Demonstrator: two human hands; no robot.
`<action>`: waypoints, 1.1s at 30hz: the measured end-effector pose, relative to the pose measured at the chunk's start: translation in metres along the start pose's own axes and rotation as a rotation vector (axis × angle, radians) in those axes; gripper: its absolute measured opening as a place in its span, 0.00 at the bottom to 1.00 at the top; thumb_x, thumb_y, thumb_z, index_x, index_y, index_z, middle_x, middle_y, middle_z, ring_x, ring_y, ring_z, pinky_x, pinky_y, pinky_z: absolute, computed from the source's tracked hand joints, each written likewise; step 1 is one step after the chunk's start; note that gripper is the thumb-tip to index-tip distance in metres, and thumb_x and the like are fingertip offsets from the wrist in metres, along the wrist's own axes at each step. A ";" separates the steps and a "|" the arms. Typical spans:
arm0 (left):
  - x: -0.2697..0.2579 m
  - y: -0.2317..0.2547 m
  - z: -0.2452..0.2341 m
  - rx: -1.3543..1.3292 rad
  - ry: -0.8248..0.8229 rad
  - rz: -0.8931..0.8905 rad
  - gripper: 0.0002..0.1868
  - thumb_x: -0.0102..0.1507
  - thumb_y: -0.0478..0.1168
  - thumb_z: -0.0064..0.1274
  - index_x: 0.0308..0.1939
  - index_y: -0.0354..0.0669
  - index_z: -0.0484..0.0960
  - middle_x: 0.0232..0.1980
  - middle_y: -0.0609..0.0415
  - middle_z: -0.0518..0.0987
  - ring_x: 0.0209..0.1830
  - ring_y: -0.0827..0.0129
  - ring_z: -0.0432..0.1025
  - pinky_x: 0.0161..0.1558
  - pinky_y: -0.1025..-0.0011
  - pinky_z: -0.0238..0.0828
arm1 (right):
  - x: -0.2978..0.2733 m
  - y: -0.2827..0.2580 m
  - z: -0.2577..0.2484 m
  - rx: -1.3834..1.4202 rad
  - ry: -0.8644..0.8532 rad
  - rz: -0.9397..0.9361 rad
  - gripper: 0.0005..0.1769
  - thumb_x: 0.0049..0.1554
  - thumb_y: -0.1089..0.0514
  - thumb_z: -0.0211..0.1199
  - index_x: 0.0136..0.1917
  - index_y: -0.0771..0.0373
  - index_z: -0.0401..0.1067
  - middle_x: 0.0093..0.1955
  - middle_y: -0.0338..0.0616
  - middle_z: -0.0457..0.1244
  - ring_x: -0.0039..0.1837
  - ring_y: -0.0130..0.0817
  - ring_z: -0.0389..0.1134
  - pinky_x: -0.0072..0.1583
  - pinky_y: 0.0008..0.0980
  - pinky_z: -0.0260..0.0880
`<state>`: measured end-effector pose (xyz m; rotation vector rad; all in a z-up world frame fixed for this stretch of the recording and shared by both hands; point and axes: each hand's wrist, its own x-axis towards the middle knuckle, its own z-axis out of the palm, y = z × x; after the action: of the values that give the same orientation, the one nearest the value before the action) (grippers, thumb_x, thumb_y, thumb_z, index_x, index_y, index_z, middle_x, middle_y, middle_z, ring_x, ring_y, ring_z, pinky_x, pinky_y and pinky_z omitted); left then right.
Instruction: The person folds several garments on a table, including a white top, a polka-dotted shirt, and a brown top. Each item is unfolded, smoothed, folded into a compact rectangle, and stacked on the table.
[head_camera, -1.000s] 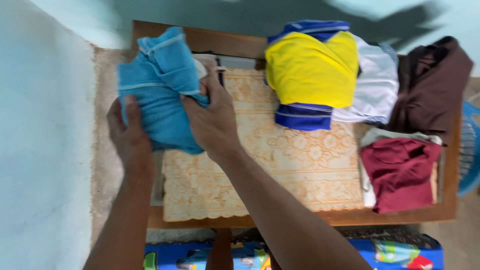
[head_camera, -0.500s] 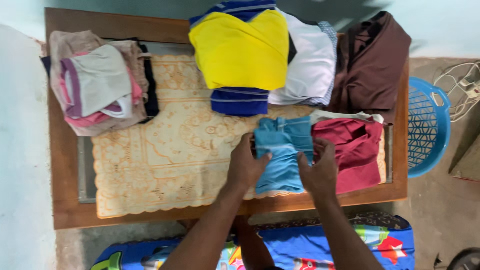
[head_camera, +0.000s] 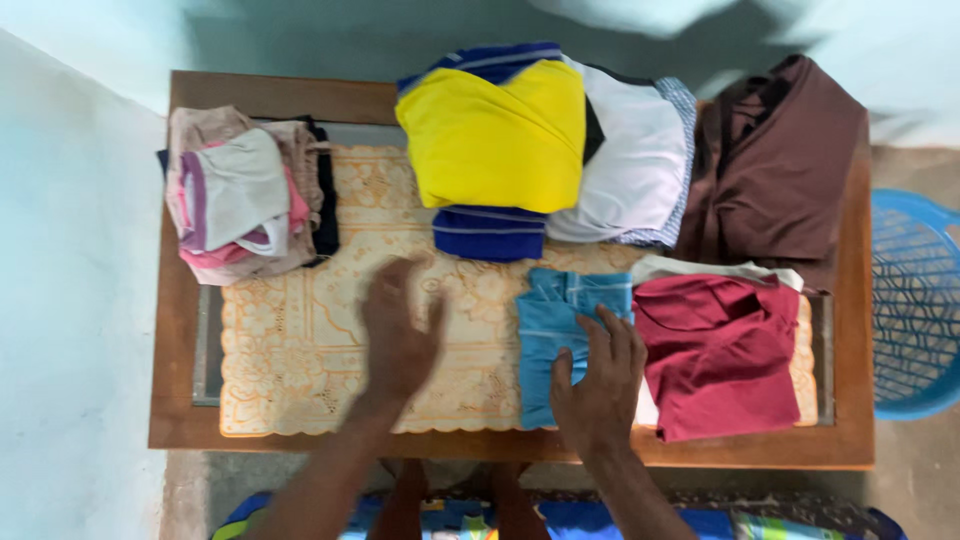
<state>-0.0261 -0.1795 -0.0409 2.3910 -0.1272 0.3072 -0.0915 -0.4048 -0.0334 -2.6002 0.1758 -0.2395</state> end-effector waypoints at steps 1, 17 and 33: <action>0.016 -0.022 -0.020 0.057 0.130 0.031 0.26 0.69 0.47 0.54 0.69 0.43 0.69 0.67 0.43 0.70 0.71 0.45 0.63 0.71 0.47 0.53 | 0.003 -0.012 0.001 0.034 0.022 0.053 0.26 0.51 0.61 0.65 0.63 0.64 0.67 0.68 0.59 0.61 0.72 0.57 0.58 0.73 0.55 0.54; 0.077 -0.206 -0.087 0.304 -0.068 -0.141 0.40 0.73 0.59 0.37 0.82 0.42 0.47 0.85 0.40 0.41 0.84 0.37 0.34 0.77 0.40 0.30 | 0.179 -0.272 0.209 0.307 -0.404 0.532 0.51 0.40 0.33 0.78 0.57 0.79 0.70 0.52 0.65 0.69 0.53 0.50 0.74 0.52 0.42 0.77; 0.076 -0.215 -0.155 -0.636 0.101 -0.308 0.37 0.75 0.60 0.31 0.81 0.40 0.57 0.84 0.40 0.54 0.84 0.48 0.49 0.80 0.54 0.44 | 0.147 -0.319 0.169 1.333 -0.503 0.509 0.25 0.48 0.62 0.71 0.58 0.75 0.73 0.50 0.54 0.71 0.47 0.41 0.74 0.49 0.40 0.79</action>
<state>0.0566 0.0830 -0.0491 1.7281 0.1684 0.2007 0.1115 -0.0744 0.0057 -1.1696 0.3344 0.3754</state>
